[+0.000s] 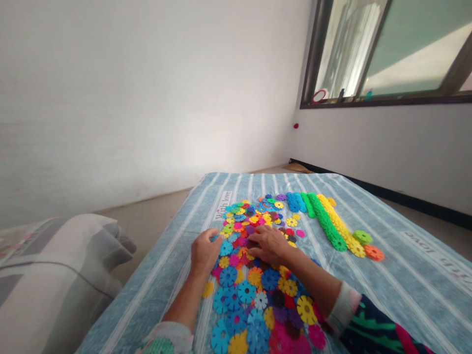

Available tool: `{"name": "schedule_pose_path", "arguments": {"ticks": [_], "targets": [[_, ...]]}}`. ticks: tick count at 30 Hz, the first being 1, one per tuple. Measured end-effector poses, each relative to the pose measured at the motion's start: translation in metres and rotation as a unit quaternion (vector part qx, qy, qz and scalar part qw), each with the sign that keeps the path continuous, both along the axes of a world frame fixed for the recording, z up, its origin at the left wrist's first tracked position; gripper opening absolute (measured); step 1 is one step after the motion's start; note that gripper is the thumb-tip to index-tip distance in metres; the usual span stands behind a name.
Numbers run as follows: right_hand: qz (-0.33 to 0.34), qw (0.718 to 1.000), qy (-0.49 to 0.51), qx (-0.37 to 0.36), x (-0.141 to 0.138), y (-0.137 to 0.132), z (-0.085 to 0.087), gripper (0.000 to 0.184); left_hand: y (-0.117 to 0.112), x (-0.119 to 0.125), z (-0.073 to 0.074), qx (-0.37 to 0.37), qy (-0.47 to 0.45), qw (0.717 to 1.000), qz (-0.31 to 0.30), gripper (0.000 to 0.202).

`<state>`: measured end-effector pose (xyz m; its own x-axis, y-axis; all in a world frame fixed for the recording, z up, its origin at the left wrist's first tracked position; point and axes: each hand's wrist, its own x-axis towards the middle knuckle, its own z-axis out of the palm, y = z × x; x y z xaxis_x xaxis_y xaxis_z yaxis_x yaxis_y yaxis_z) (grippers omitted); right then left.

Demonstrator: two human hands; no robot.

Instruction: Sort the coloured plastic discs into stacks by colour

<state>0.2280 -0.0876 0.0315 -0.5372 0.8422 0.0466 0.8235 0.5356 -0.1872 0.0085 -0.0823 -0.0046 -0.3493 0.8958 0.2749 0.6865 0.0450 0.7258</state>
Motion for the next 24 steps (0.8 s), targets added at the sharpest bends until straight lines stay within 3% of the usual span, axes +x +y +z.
{"name": "schedule_pose_path", "arguments": {"ticks": [4,7,14,18,24], "targets": [[-0.006,0.998,-0.066,-0.013,-0.002,-0.01,0.015,0.029,0.001,0.001,0.0,-0.002,0.002,1.0,-0.005,0.034],[-0.032,0.998,-0.058,-0.004,-0.005,0.002,0.021,0.032,0.002,0.002,0.001,-0.004,0.003,1.0,-0.006,0.033],[-0.03,0.999,0.005,0.021,-0.022,0.042,0.0,0.047,0.001,-0.001,0.0,-0.005,-0.007,1.0,-0.019,0.03],[-0.01,1.0,-0.002,0.023,-0.013,0.025,-0.004,0.035,-0.001,-0.002,-0.001,-0.007,-0.006,1.0,-0.025,0.028],[-0.015,0.998,-0.054,0.006,0.0,0.012,0.013,0.03,-0.002,-0.001,-0.001,-0.023,0.008,1.0,-0.019,0.027]]}}
